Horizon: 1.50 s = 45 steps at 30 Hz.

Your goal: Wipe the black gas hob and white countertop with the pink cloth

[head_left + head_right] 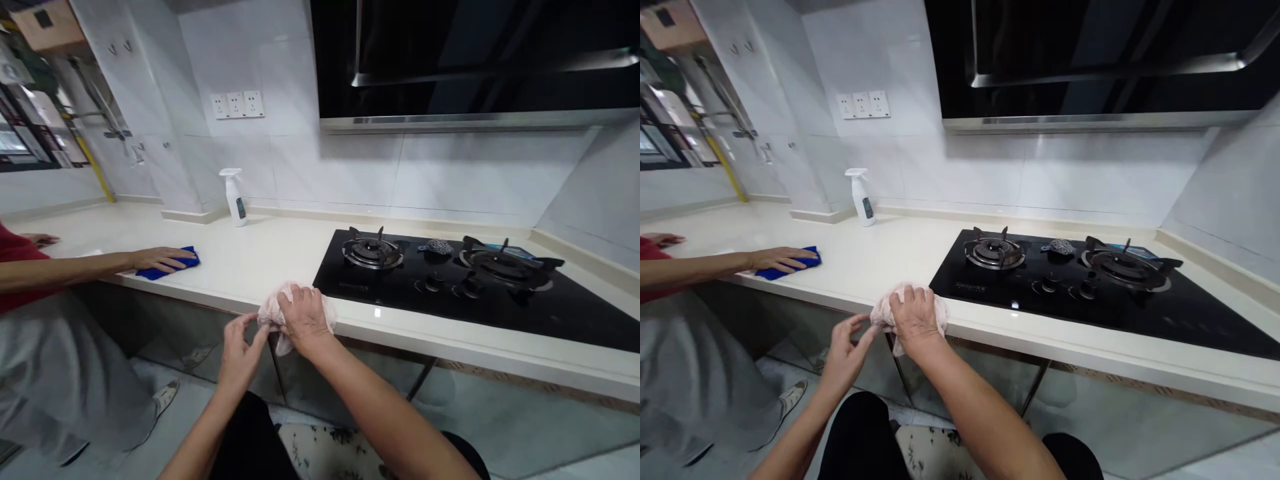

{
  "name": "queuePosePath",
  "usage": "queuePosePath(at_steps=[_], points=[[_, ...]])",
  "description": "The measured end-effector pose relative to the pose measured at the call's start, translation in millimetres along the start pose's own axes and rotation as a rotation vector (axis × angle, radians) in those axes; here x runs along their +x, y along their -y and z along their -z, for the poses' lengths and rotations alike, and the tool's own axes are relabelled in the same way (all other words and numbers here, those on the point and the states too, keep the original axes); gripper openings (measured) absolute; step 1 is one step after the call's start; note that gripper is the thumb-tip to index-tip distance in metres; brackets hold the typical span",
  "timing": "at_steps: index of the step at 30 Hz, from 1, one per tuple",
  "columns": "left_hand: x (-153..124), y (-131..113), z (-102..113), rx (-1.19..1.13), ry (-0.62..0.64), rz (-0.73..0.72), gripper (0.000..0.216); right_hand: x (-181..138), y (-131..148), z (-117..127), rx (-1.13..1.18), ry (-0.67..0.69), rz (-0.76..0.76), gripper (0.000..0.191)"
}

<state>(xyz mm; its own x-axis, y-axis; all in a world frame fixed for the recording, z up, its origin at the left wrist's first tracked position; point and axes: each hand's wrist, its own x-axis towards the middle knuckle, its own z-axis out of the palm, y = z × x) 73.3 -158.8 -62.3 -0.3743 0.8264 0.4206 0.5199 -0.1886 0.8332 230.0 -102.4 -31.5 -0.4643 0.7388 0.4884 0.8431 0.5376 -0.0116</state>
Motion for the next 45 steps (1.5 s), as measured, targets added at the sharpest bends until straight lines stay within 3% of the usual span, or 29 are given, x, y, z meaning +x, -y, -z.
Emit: queuePosePath(at_steps=[3, 5, 10, 15, 18, 22, 24, 27, 29, 31, 34, 41, 45], points=[[34, -22, -1, 0.180, -0.001, -0.282, 0.036, -8, -8, 4, 0.000, -0.008, 0.021, 0.067], [61, -38, -8, 0.248, 0.037, -0.390, 0.029, -18, -16, 6, 0.005, -0.001, 0.034, 0.060], [115, -45, -41, 0.438, 0.159, -0.413, 0.030, -67, -61, 12, 0.036, -0.074, 0.022, 0.050], [122, -21, -60, 0.633, 0.307, -0.282, 0.036, -161, -150, 34, -0.025, -0.255, -0.005, 0.049], [119, -15, -63, 0.660, 0.301, -0.272, 0.039, -230, -217, 64, -0.118, -0.202, -0.093, 0.045], [120, -16, -64, 0.677, 0.269, -0.265, 0.041, -324, -308, 113, -0.294, -0.019, -0.293, 0.048], [120, -18, -65, 0.667, 0.258, -0.256, 0.042, -369, -349, 137, -0.370, -0.013, -0.385, 0.049], [120, -22, -65, 0.627, 0.266, -0.243, 0.046, -419, -397, 162, -0.427, -0.053, -0.478, 0.048], [120, -25, -65, 0.581, 0.284, -0.235, 0.049, -433, -413, 168, -0.400, -0.060, -0.467, 0.046], [120, -28, -66, 0.543, 0.290, -0.227, 0.051, -426, -411, 166, -0.376, -0.072, -0.417, 0.047], [120, -33, -68, 0.542, 0.280, -0.217, 0.053, -378, -367, 146, -0.354, -0.069, -0.332, 0.046], [114, -36, -68, 0.575, 0.345, -0.223, 0.060, -178, -179, 71, -0.162, -0.020, -0.128, 0.049], [113, -31, -68, 0.601, 0.315, -0.244, 0.059, -78, -94, 42, -0.042, 0.019, 0.037, 0.061]])
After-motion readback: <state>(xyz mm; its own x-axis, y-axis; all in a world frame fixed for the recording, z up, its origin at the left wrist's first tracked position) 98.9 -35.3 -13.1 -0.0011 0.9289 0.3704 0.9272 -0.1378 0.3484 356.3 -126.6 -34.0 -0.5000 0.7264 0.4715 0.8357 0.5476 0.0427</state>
